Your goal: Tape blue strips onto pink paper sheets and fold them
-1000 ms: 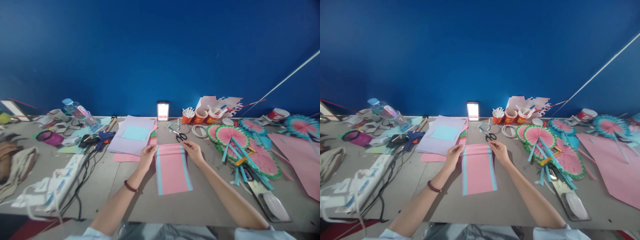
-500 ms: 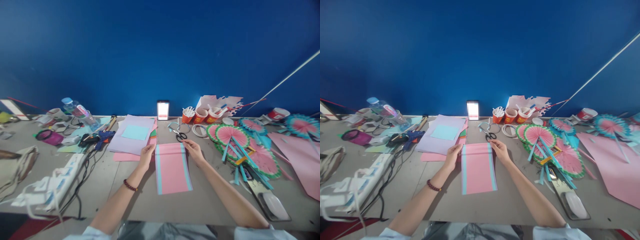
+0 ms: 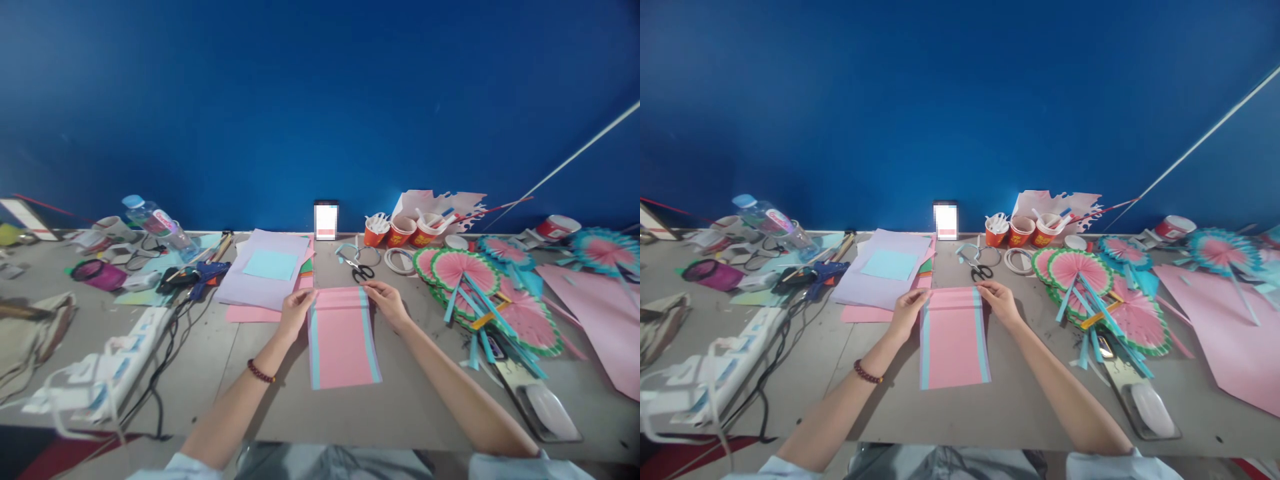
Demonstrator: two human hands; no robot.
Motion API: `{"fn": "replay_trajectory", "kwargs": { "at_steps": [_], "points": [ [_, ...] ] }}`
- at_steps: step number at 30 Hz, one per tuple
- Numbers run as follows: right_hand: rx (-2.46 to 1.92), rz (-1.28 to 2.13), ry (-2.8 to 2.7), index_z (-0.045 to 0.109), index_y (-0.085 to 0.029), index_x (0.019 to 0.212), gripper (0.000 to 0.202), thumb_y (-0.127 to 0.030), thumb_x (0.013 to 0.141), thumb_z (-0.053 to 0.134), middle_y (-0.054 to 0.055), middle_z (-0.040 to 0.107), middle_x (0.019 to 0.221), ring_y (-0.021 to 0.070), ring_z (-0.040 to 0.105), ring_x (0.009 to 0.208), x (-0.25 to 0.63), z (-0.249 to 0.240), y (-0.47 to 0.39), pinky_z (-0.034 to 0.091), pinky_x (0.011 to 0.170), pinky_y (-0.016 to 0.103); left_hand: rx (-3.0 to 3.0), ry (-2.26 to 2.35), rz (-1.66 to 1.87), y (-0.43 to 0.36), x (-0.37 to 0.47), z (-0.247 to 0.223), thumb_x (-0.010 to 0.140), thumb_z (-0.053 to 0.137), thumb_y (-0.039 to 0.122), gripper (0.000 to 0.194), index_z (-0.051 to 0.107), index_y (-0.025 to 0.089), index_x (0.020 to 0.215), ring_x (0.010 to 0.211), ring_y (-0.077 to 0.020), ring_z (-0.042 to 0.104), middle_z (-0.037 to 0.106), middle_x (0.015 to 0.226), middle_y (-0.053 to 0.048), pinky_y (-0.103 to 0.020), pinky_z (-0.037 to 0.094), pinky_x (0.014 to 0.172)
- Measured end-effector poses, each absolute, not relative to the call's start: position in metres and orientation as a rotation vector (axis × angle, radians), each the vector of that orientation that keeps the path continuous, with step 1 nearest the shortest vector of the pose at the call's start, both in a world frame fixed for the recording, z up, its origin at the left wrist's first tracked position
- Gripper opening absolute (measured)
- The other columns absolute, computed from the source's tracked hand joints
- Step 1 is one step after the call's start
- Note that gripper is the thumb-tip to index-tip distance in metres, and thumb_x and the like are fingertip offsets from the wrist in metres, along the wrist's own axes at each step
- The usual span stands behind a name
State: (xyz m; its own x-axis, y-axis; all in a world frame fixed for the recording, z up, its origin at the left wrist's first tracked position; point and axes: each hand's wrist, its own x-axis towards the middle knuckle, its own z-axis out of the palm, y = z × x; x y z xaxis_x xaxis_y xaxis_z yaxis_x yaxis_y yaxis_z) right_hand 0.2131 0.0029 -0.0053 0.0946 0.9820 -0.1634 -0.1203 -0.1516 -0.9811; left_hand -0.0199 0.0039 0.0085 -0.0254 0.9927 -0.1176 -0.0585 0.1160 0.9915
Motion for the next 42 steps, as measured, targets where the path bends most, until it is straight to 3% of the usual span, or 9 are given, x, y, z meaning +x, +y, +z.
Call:
{"fn": "replay_trajectory", "kwargs": {
  "at_steps": [5, 13, 22, 28, 35, 42],
  "points": [
    [-1.316, 1.348, -1.023, 0.072, -0.017, 0.082, 0.039, -0.048, 0.059, 0.076, 0.001, 0.067, 0.065, 0.0118, 0.055, 0.055, 0.219, -0.004, 0.005, 0.044, 0.055, 0.025, 1.066, 1.239, 1.195, 0.006, -0.021, 0.006, 0.067, 0.073, 0.043, 0.032, 0.073, 0.015, 0.083, 0.089, -0.0225, 0.064, 0.073, 0.091, -0.008, -0.032, 0.047, 0.083],
    [-1.366, 1.201, -1.090, 0.074, -0.018, 0.078, 0.035, -0.048, 0.060, 0.074, 0.001, 0.066, 0.065, 0.0119, 0.053, 0.056, 0.222, -0.006, 0.006, 0.043, 0.055, 0.025, 1.128, 1.214, 1.169, 0.008, -0.026, 0.007, 0.067, 0.073, 0.042, 0.033, 0.074, 0.014, 0.085, 0.085, -0.0222, 0.064, 0.073, 0.086, -0.008, -0.032, 0.048, 0.078],
    [-1.300, 1.394, -1.056, 0.071, -0.016, 0.079, 0.038, -0.049, 0.061, 0.075, -0.001, 0.061, 0.061, 0.0087, 0.046, 0.051, 0.221, -0.003, 0.003, 0.034, 0.049, 0.023, 1.242, 1.199, 1.156, 0.009, -0.031, 0.011, 0.070, 0.070, 0.037, 0.028, 0.074, 0.015, 0.087, 0.059, -0.0116, 0.054, 0.070, 0.073, -0.004, -0.022, 0.041, 0.055],
    [-1.251, 1.408, -1.033, 0.070, -0.018, 0.085, 0.036, -0.043, 0.060, 0.078, 0.001, 0.065, 0.072, 0.0102, 0.052, 0.060, 0.218, 0.002, 0.001, 0.037, 0.054, 0.022, 1.243, 1.190, 1.168, 0.009, -0.028, 0.010, 0.069, 0.069, 0.036, 0.024, 0.073, 0.014, 0.079, 0.072, -0.0156, 0.061, 0.071, 0.083, -0.007, -0.023, 0.046, 0.063],
    [-1.255, 1.400, -1.027, 0.070, -0.017, 0.099, 0.047, -0.042, 0.059, 0.078, 0.001, 0.065, 0.075, 0.0106, 0.054, 0.063, 0.218, 0.003, 0.001, 0.039, 0.057, 0.023, 1.302, 1.232, 1.134, 0.008, -0.028, 0.009, 0.070, 0.069, 0.038, 0.034, 0.072, 0.013, 0.093, 0.049, -0.0080, 0.046, 0.066, 0.066, -0.002, -0.019, 0.035, 0.045],
    [-1.365, 1.474, -0.951, 0.073, -0.016, 0.088, 0.044, -0.042, 0.055, 0.079, 0.000, 0.066, 0.067, 0.0114, 0.055, 0.059, 0.219, 0.008, 0.001, 0.043, 0.061, 0.027, 1.376, 1.242, 1.138, 0.007, -0.028, 0.010, 0.073, 0.065, 0.038, 0.032, 0.072, 0.014, 0.094, 0.059, -0.0133, 0.058, 0.071, 0.078, -0.007, -0.022, 0.044, 0.053]
  ]
}}
